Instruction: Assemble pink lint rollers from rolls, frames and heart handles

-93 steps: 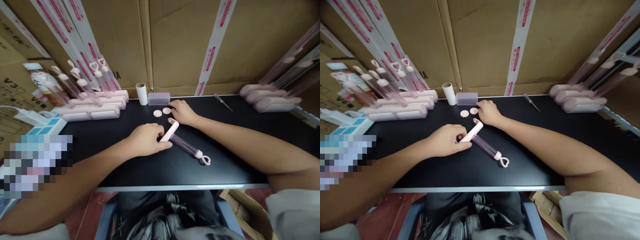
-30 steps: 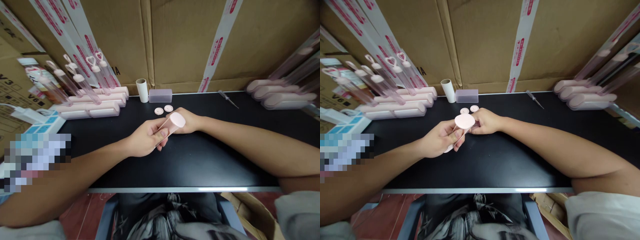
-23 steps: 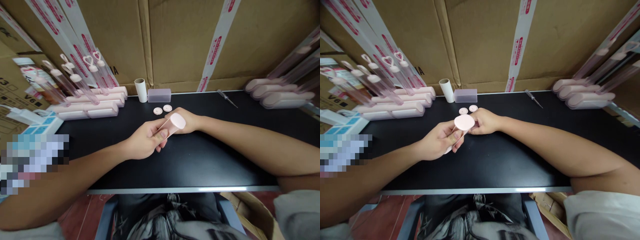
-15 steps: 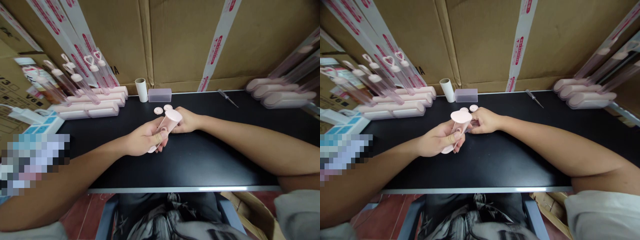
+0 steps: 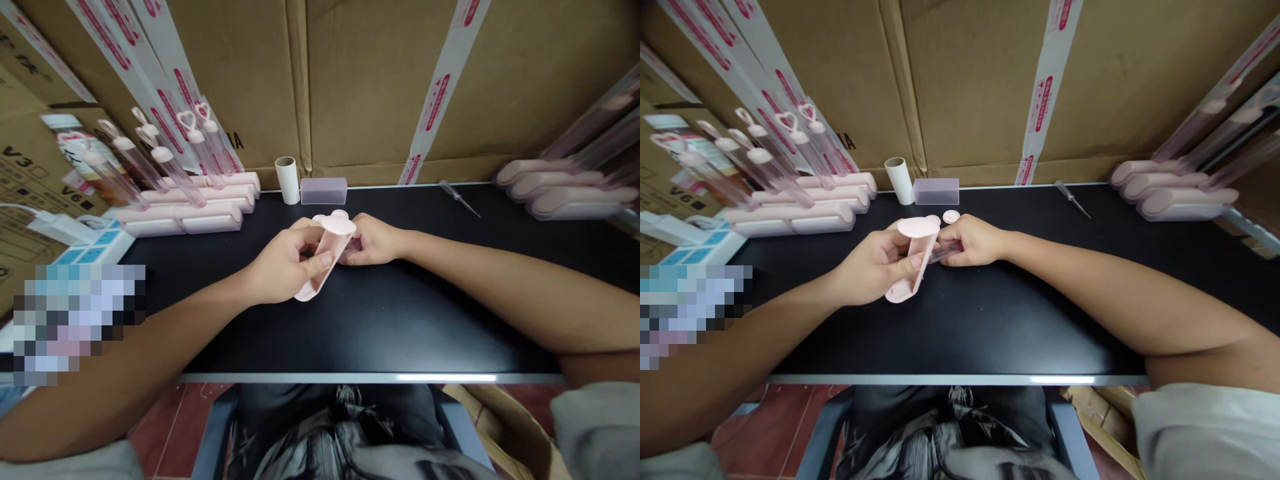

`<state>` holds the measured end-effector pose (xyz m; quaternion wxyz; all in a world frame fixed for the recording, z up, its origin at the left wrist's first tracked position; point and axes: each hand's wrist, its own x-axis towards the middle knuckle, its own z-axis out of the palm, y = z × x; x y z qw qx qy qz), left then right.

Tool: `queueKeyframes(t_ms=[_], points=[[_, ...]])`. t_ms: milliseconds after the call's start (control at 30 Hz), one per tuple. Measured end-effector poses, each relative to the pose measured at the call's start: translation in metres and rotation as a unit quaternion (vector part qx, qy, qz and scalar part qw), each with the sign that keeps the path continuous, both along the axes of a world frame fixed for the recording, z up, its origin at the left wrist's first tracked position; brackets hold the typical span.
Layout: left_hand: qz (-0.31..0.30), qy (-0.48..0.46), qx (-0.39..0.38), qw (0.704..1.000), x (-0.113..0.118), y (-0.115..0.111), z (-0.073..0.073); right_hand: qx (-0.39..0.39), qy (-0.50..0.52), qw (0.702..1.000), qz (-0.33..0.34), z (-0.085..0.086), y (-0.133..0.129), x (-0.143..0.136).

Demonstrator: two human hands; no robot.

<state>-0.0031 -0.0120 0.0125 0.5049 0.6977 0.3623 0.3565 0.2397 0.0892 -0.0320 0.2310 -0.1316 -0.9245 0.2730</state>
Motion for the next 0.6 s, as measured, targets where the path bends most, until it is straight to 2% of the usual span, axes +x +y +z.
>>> queueKeyframes(t_ms=[133,233,400,600], points=[[-0.071,-0.071,-0.033,0.994,-0.0009,-0.0002,-0.0070,0.010,-0.011,1.000,0.007,0.0014,-0.0013,-0.0009],[-0.102,-0.078,-0.030,0.991,-0.0023,-0.0006,-0.0084,0.016,-0.013,1.000,0.007,0.0040,-0.0033,-0.0018],[-0.093,-0.059,-0.033,0.993,-0.0036,-0.0015,-0.0066,0.003,-0.016,1.000,0.010,0.0077,-0.0062,-0.0026],[-0.082,-0.079,-0.040,0.993,0.0010,-0.0036,-0.0023,-0.012,-0.012,1.000,0.021,0.0070,-0.0065,-0.0026]])
